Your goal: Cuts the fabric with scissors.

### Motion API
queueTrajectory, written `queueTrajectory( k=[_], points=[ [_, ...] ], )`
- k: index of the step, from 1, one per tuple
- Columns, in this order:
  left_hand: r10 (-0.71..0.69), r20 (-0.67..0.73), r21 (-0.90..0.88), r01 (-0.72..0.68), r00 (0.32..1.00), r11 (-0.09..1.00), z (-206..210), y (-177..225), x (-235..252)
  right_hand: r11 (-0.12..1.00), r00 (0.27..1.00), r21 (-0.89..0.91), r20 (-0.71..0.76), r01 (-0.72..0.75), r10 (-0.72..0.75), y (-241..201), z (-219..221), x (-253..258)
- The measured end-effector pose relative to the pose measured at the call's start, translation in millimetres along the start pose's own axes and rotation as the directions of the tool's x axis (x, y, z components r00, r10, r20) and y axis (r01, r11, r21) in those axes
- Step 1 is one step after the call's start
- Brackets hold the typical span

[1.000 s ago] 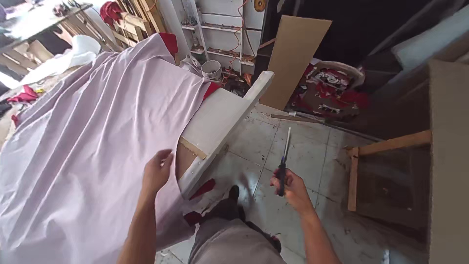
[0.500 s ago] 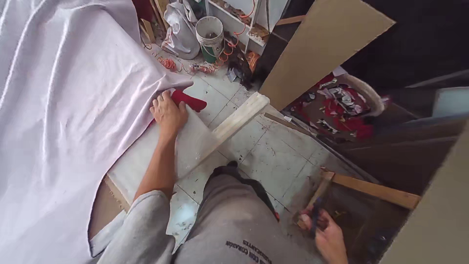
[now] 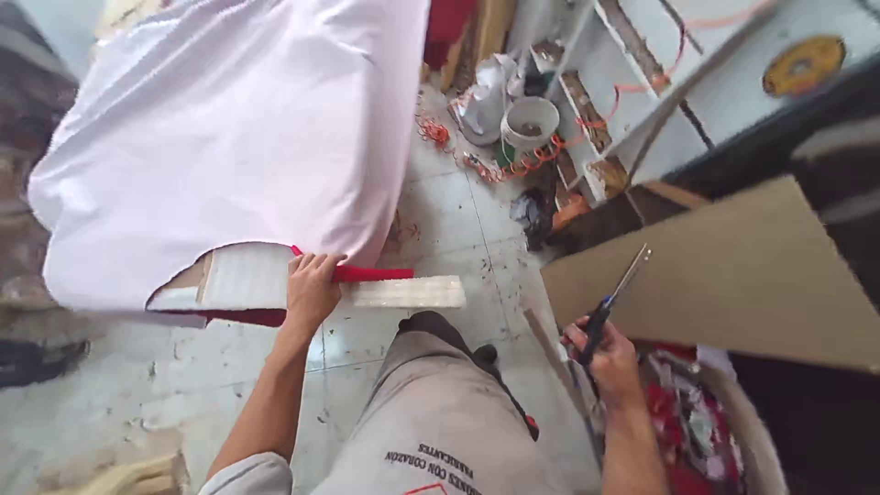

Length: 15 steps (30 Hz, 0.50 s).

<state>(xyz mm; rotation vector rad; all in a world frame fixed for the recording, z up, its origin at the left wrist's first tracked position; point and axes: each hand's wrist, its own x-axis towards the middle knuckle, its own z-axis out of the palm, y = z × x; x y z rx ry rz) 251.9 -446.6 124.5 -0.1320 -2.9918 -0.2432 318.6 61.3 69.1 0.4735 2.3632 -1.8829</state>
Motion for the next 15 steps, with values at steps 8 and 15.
queueTrajectory(
  k=[8, 15],
  points=[
    [-0.329, -0.549, -0.051, 0.362, 0.768, 0.931, 24.8, 23.5, -28.3, 0.987, 0.843, 0.132, 0.537, -0.087, 0.002, -87.3, 167.8, 211.8],
    [-0.67, -0.533, -0.253, 0.659, 0.517, 0.709, 94.9, 49.3, -58.5, 0.888, 0.696, 0.022, 0.63, -0.459, 0.344, -76.5, 337.4, 247.4]
  ],
)
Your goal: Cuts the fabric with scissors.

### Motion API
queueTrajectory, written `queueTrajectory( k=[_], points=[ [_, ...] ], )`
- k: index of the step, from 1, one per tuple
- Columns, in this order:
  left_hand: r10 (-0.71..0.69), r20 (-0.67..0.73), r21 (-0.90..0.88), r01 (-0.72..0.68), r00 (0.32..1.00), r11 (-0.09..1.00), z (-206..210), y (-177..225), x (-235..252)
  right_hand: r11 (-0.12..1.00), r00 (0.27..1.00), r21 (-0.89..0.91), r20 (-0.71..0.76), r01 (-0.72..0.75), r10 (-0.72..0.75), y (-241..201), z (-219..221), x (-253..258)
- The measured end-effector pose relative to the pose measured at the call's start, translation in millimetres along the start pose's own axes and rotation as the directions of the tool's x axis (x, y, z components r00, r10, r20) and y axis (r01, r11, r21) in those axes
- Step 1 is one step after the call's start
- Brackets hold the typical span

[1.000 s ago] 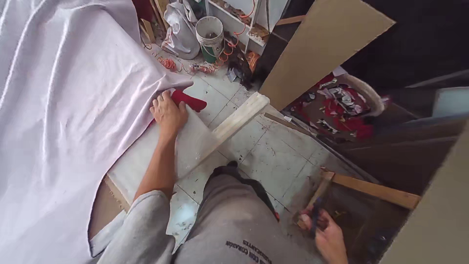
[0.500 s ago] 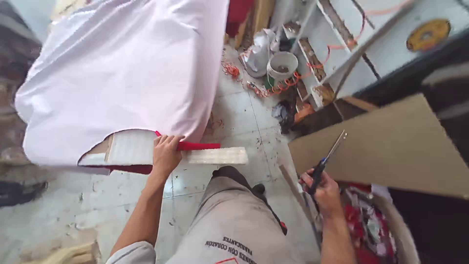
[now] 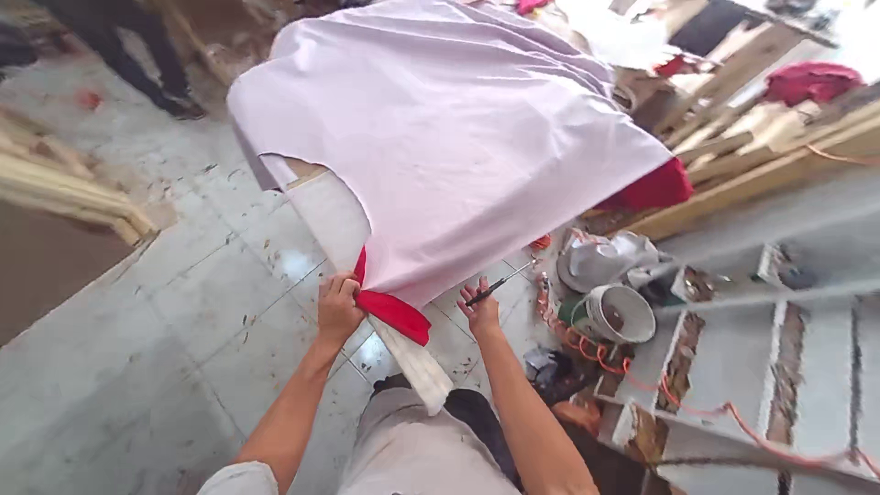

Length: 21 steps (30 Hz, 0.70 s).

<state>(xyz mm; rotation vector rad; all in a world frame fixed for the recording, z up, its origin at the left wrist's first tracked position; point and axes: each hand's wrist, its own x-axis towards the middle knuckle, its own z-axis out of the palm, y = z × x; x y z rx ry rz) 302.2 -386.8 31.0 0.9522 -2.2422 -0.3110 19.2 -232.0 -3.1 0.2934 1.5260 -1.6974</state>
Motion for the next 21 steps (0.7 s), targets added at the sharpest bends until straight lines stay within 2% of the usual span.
queueTrajectory(
  k=[1, 2, 4, 5, 6, 7, 8, 10, 11, 12, 13, 14, 15, 16, 17, 18, 19, 21],
  points=[
    [-0.148, -0.007, -0.042, 0.148, 0.989, 0.988, 2.1, 5.4, -9.9, 0.999, 0.999, 0.01, 0.01, -0.036, 0.036, 3.8, 7.6, 8.5],
    [-0.312, -0.017, -0.095, 0.309, 0.95, 0.946, 3.1, 13.7, -16.7, 0.998, 0.998, 0.021, 0.024, -0.065, 0.065, 6.0, 14.3, 17.0],
    [-0.609, -0.02, -0.176, 0.597, 0.793, 0.783, 2.4, 33.4, -27.2, 0.995, 0.996, 0.04, 0.023, -0.087, 0.086, 9.7, 25.8, 34.7],
    [-0.699, -0.041, -0.194, 0.68, 0.714, 0.707, 1.1, 43.8, -33.9, 0.994, 0.994, 0.054, 0.047, -0.1, 0.098, 11.0, 28.7, 43.1],
    [-0.743, -0.081, -0.195, 0.721, 0.664, 0.665, -1.7, 57.5, -44.3, 0.99, 0.989, 0.07, 0.087, -0.123, 0.117, 12.2, 29.1, 49.6],
    [-0.747, -0.14, -0.18, 0.725, 0.65, 0.664, -5.8, 76.3, -56.1, 0.983, 0.979, 0.097, 0.147, -0.156, 0.14, 10.9, 28.7, 53.8],
    [-0.711, -0.21, -0.148, 0.697, 0.671, 0.702, -10.2, 100.7, -66.6, 0.975, 0.963, 0.127, 0.221, -0.184, 0.153, 5.3, 29.0, 57.0],
    [-0.565, -0.321, -0.055, 0.581, 0.76, 0.812, -13.8, 165.6, -87.6, 0.962, 0.935, 0.163, 0.318, -0.219, 0.159, -10.3, 24.5, 57.0],
    [-0.508, -0.302, -0.053, 0.518, 0.807, 0.854, -9.9, 202.3, -96.3, 0.96, 0.921, 0.157, 0.352, -0.232, 0.166, -20.1, 18.3, 53.2],
    [-0.509, -0.182, -0.119, 0.495, 0.841, 0.861, -2.4, 239.7, -104.9, 0.962, 0.914, 0.139, 0.37, -0.234, 0.169, -28.1, 8.0, 46.5],
    [-0.544, 0.042, -0.232, 0.538, 0.838, 0.811, 10.0, 273.0, -110.7, 0.966, 0.909, 0.117, 0.38, -0.231, 0.171, -37.0, -3.7, 38.5],
    [-0.556, 0.333, -0.338, 0.646, 0.762, 0.684, 28.3, 295.2, -111.8, 0.971, 0.91, 0.096, 0.38, -0.218, 0.166, -46.9, -12.7, 30.0],
    [-0.503, 0.578, -0.412, 0.762, 0.643, 0.5, 54.6, 305.7, -111.5, 0.976, 0.913, 0.078, 0.375, -0.204, 0.161, -56.6, -21.0, 21.3],
    [-0.432, 0.718, -0.472, 0.838, 0.546, 0.275, 86.0, 309.4, -111.5, 0.98, 0.919, 0.064, 0.363, -0.191, 0.155, -66.0, -28.2, 12.4],
    [-0.401, 0.773, -0.52, 0.853, 0.491, 0.042, 116.7, 310.1, -108.9, 0.983, 0.926, 0.052, 0.347, -0.175, 0.146, -75.1, -32.6, 4.0],
    [-0.404, 0.777, -0.575, 0.805, 0.483, -0.144, 141.0, 308.8, -100.8, 0.986, 0.928, 0.044, 0.345, -0.163, 0.138, -83.1, -35.4, -3.5],
    [-0.437, 0.744, -0.645, 0.713, 0.506, -0.273, 158.6, 307.8, -88.8, 0.988, 0.926, 0.031, 0.354, -0.15, 0.13, -88.9, -39.3, -9.9],
    [-0.567, 0.621, -0.784, 0.417, 0.542, -0.46, 177.5, 304.8, -53.4, 0.994, 0.915, 0.001, 0.392, -0.105, 0.096, -94.9, -47.0, -14.8]
  ],
)
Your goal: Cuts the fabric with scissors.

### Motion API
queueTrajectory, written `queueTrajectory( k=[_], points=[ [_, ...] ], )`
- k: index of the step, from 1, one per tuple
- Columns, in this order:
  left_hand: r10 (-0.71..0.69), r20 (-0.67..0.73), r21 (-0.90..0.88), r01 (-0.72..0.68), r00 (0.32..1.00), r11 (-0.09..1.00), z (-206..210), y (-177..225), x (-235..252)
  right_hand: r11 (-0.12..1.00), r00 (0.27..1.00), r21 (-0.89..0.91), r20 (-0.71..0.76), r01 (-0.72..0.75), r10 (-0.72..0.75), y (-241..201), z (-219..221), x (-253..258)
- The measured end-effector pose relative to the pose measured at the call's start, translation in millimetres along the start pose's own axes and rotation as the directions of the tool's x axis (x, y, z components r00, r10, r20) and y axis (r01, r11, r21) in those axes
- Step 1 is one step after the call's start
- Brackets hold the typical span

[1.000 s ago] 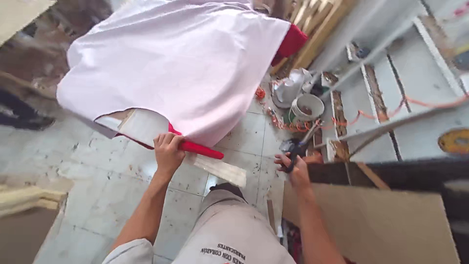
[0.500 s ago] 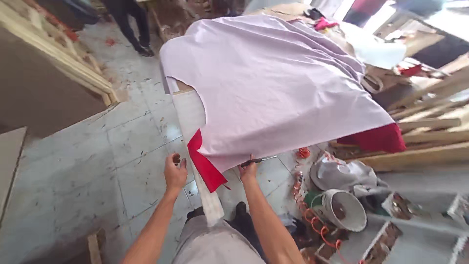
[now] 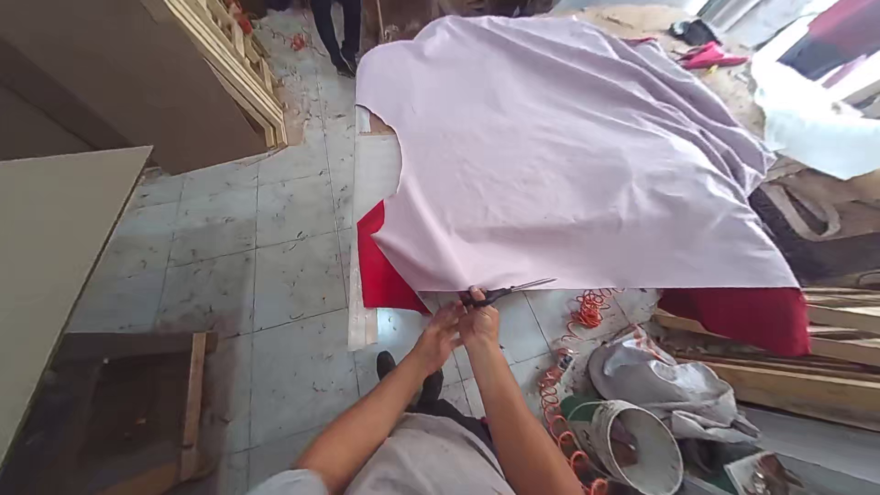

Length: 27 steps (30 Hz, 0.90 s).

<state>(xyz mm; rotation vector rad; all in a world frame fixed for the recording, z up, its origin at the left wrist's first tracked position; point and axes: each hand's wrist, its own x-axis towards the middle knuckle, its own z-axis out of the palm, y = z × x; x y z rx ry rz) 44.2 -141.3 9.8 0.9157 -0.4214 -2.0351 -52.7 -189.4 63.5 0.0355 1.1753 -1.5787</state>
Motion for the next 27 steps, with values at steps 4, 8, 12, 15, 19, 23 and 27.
queueTrajectory(
  k=[4, 8, 12, 15, 19, 23, 27],
  points=[
    [0.183, -0.316, -0.297, -0.28, 0.931, 0.913, 32.5, 50.5, 38.4, 0.998, 1.0, -0.065, -0.006, 0.018, -0.019, -13.7, 1.5, -2.6],
    [0.246, -0.573, -0.235, -0.445, 0.781, 0.864, 26.2, 101.6, 28.6, 0.992, 1.0, -0.128, -0.004, 0.019, -0.02, -15.4, -0.6, -2.6],
    [0.376, -0.641, -0.02, -0.503, 0.67, 0.864, 26.0, 122.3, 5.1, 0.98, 0.999, -0.197, 0.031, -0.012, 0.018, -13.6, -8.8, -5.6],
    [0.441, -0.624, 0.13, -0.471, 0.646, 0.873, 23.4, 132.3, -11.1, 0.907, 0.983, -0.42, 0.145, -0.041, 0.112, -20.1, -40.3, -33.7],
    [0.45, -0.598, 0.202, -0.419, 0.663, 0.885, 10.3, 134.8, -19.3, 0.726, 0.829, -0.686, 0.379, -0.046, 0.411, -30.8, -80.3, -98.3],
    [0.435, -0.575, 0.218, -0.383, 0.692, 0.898, 4.6, 135.3, -22.2, 0.586, 0.574, -0.791, 0.401, -0.176, 0.714, -22.5, -65.8, -132.9],
    [0.495, -0.537, 0.259, -0.425, 0.682, 0.867, -3.6, 135.0, -22.5, 0.578, 0.577, -0.79, 0.38, -0.204, 0.723, 1.8, -34.0, -133.9]
  ],
)
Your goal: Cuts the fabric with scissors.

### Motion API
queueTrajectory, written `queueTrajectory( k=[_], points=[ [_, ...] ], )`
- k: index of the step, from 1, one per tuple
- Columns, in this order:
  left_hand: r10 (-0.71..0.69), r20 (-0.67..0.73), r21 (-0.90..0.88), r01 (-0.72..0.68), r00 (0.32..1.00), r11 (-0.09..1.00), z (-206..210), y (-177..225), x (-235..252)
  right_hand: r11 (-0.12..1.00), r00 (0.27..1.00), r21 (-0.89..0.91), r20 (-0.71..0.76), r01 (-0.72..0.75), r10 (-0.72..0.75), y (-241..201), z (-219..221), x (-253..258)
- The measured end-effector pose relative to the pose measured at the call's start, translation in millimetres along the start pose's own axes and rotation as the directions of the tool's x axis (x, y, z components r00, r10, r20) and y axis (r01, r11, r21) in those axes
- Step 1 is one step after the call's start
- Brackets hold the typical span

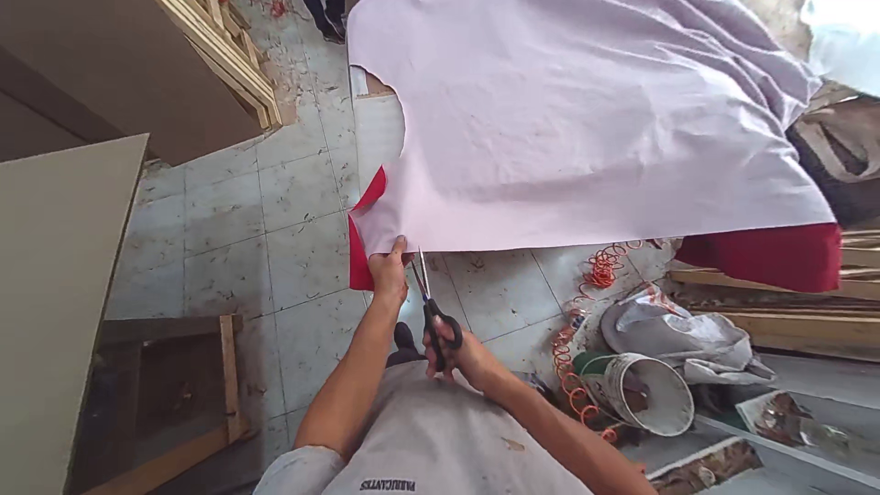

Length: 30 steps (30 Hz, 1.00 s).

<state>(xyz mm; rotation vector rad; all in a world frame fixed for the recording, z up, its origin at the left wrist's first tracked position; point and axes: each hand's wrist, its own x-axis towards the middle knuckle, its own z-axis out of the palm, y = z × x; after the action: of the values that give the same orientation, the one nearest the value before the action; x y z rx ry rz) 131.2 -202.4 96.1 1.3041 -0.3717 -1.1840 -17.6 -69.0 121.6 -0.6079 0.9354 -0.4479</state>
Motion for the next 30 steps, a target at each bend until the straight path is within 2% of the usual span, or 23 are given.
queueTrajectory(
  k=[4, 7, 12, 24, 26, 30],
  points=[
    [0.152, -0.002, 0.112, -0.151, 0.988, 0.982, -4.8, 3.5, 5.5, 1.0, 0.997, -0.01, -0.078, -0.027, 0.026, -5.1, 11.3, 18.6],
    [0.159, 0.031, 0.16, -0.162, 0.987, 0.974, -5.7, 7.6, 5.9, 1.0, 0.993, -0.016, -0.116, 0.021, -0.023, -3.5, 10.7, 15.5],
    [0.013, 0.034, 0.089, -0.016, 0.999, 0.996, -5.7, -2.9, 2.7, 0.996, 0.979, -0.007, -0.179, 0.094, -0.093, -23.0, 18.1, 26.7],
    [-0.133, 0.062, -0.052, 0.136, 0.989, 0.989, -7.4, -10.2, 6.8, 0.997, 0.952, -0.008, -0.296, 0.081, -0.08, -38.6, 25.8, 28.3],
    [-0.214, 0.103, -0.061, 0.221, 0.971, 0.973, -5.5, -10.7, 5.4, 0.997, 0.951, 0.004, -0.299, 0.08, -0.075, -36.7, 24.0, 29.2],
    [-0.386, 0.262, -0.023, 0.405, 0.884, 0.914, -0.1, -6.9, 1.8, 0.997, 0.945, 0.01, -0.32, 0.075, -0.067, -39.7, 21.4, 30.1]
  ],
)
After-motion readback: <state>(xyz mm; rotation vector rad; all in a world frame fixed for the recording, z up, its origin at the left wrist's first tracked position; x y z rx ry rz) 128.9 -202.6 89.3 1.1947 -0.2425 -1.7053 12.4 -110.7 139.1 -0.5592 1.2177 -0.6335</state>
